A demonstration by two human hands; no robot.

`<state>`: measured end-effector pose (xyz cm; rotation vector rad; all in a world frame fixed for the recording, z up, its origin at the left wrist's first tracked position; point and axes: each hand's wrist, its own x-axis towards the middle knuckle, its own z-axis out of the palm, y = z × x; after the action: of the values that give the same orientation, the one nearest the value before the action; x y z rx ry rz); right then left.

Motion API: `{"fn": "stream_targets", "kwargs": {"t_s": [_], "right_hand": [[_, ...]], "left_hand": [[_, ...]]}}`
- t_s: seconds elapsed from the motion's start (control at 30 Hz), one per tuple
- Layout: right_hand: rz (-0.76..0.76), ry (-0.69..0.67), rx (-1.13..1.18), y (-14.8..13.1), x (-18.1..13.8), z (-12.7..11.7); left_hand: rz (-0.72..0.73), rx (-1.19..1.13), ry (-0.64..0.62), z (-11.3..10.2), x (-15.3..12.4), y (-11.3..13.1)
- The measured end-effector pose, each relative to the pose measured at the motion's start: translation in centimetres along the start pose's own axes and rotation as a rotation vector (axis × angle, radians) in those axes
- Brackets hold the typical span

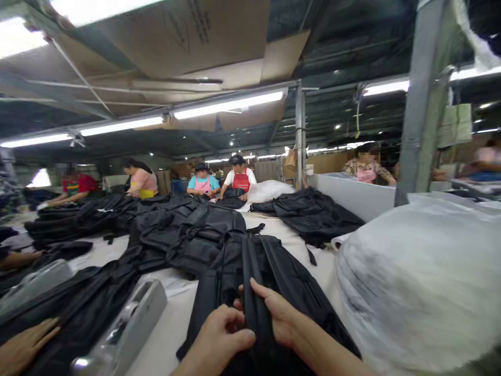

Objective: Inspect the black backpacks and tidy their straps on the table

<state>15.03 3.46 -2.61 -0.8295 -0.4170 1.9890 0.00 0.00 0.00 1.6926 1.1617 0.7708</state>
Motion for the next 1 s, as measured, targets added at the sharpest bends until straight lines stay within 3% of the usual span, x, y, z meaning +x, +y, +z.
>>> {"fn": "stream_targets", "kwargs": {"t_s": [0.1,0.2,0.33,0.47,0.57,0.7,0.8,0.87,1.0], "right_hand": [[-0.001,0.034,0.001,0.0,-0.3,0.1],[0.009,0.017,-0.012,-0.1,-0.5,0.1],[0.040,-0.113,-0.156,-1.0,-1.0,0.0],[0.051,-0.356,-0.358,-3.2,-3.1,1.0],[-0.015,-0.489,-0.350,-4.5,-5.2,2.2],[-0.062,-0.438,-0.163,-3.0,-5.6,1.2],[0.043,-0.367,-0.098,0.1,-3.5,-1.1],[0.104,-0.452,-0.164,1.7,-2.2,-1.9],[0.053,-0.525,-0.119,1.5,-2.3,0.0]], "left_hand": [[-0.232,-0.084,-0.063,0.0,0.9,0.6],[-0.347,-0.205,-0.082,-0.5,1.3,1.4],[-0.292,-0.279,-0.083,-1.8,1.4,3.3],[-0.207,-0.270,-0.074,-2.7,2.2,5.9],[-0.151,-0.326,-0.124,-3.0,3.1,7.6],[-0.124,-0.508,-0.112,-3.5,4.1,8.1],[-0.138,-0.565,-0.039,-3.8,4.5,7.7],[-0.131,-0.559,-0.033,-3.8,4.6,7.5],[-0.085,-0.554,-0.070,-3.5,4.1,7.1]]}}
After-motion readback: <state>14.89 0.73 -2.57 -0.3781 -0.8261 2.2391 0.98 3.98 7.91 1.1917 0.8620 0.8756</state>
